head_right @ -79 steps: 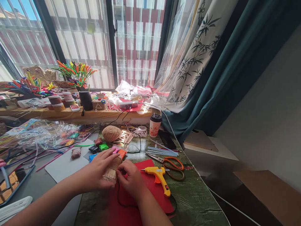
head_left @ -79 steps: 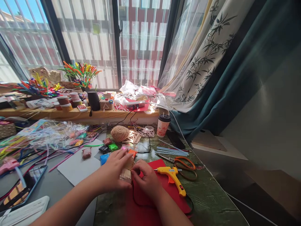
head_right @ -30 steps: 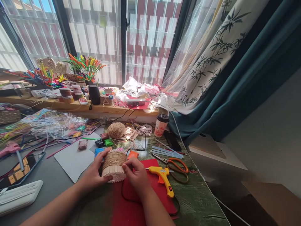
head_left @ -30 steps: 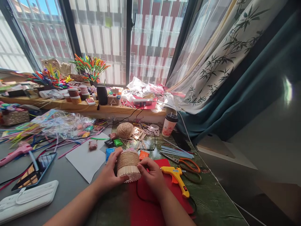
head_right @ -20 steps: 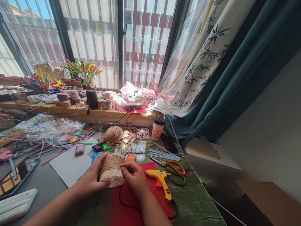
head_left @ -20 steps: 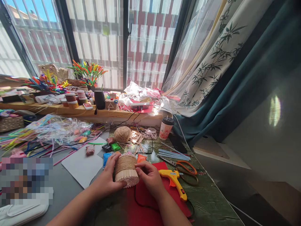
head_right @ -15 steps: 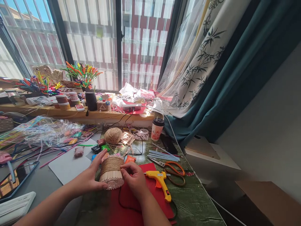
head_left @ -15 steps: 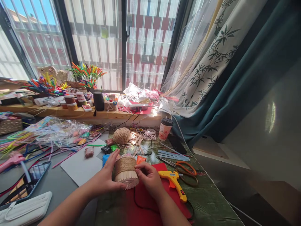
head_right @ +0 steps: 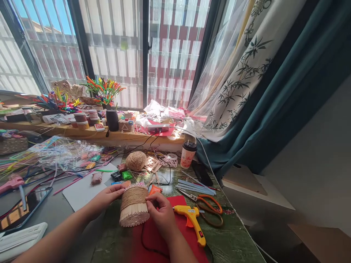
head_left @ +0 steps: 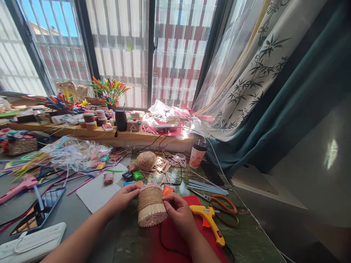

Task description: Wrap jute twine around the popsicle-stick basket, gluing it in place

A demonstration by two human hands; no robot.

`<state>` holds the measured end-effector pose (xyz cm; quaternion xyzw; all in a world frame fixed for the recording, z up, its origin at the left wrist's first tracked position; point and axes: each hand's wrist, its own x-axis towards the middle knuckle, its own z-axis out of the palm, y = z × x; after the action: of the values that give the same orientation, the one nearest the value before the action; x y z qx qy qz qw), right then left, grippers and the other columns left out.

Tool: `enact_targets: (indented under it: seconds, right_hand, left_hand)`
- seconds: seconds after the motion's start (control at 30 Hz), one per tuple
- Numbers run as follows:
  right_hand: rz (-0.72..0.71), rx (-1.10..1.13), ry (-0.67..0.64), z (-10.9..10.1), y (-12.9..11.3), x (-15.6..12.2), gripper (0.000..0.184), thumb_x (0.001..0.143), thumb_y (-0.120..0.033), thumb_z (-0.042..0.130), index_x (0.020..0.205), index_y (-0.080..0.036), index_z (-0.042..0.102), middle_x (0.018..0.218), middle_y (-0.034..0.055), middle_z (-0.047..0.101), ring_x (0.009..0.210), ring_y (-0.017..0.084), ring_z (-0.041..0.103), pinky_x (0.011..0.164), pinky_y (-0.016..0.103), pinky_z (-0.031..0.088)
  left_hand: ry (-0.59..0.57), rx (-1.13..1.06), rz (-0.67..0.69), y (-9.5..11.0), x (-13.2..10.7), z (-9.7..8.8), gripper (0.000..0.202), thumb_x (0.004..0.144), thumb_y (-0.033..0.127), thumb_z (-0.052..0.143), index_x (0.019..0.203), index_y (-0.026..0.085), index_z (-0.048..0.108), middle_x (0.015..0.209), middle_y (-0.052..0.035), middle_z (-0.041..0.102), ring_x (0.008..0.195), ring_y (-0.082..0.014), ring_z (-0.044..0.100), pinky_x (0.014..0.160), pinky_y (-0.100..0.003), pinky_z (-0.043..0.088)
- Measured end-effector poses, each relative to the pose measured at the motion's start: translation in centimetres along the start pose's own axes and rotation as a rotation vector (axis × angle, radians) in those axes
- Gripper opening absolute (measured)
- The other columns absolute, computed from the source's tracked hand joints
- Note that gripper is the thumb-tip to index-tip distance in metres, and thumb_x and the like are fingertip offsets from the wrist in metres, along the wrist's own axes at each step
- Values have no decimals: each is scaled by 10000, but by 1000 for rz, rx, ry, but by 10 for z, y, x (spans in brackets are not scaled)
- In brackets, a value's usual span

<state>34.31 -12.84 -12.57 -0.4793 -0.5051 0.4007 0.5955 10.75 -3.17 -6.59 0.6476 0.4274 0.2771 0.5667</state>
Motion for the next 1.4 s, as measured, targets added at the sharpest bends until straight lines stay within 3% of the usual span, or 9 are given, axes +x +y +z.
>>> enact_targets:
  seconds: [0.13,0.27,0.33,0.4,0.47,0.63,0.87,1.1,1.4]
  right_hand:
    - [-35,-10,14,1,-6,0,279,844,-472,713,875,-197,751,802,37,651,726,176,574,665,283,471]
    - [-50,0,24,3,-11,0,236,840,-440,713,863,-208,747,764,24,636,686,164,558,637,280,466]
    - [-53,8,22,4,-11,0,228,835,-434,717,865,-210,743,749,20,630,675,162,553,634,284,467]
    - [-58,6,13,4,-11,0,225,832,-430,720,869,-209,740,742,17,624,671,161,550,638,287,468]
    - [-68,-4,4,4,-11,1,213,839,-418,719,871,-208,735,745,12,616,670,157,546,644,286,466]
    - [-131,-65,-12,2,-10,0,184,883,-383,687,890,-203,726,774,13,614,708,161,550,673,288,461]
    - [-168,-219,-59,2,-17,-3,170,932,-356,629,857,-210,673,809,20,638,760,173,570,720,288,458]
    - [-206,-301,-117,8,-21,-4,168,953,-345,605,858,-220,664,814,24,649,777,184,579,726,295,447]
    - [-167,-306,-119,11,-16,-4,144,922,-305,638,827,-218,701,786,23,675,744,178,585,686,283,438]
  left_hand:
    - [20,19,12,0,2,-1,473,802,615,694,1030,209,782,1116,-82,805,1075,-336,709,940,-449,553]
    - [83,55,76,8,-1,3,525,876,626,593,1180,210,695,1242,-112,737,1186,-344,658,1021,-488,516]
    - [107,119,149,19,-9,11,493,885,576,624,1221,218,656,1294,-118,695,1231,-350,627,1070,-510,482]
    - [112,378,362,30,-19,22,497,850,472,710,1290,257,626,1415,-114,620,1346,-355,540,1154,-522,410]
    - [44,554,445,40,-26,34,609,793,423,781,1357,292,595,1545,-110,508,1448,-378,425,1185,-542,376]
    - [-79,842,414,42,-20,57,1013,647,425,891,1538,278,432,1690,-175,283,1522,-453,281,1196,-668,274]
    - [4,890,448,24,-21,46,931,718,392,842,1549,322,429,1612,-138,444,1482,-432,366,1187,-631,328]
    - [8,843,440,11,-39,22,841,801,307,764,1556,298,394,1658,-151,337,1507,-430,322,1192,-611,350]
    - [83,821,434,12,-38,24,834,707,328,828,1444,250,445,1486,-156,491,1418,-407,430,1160,-565,411]
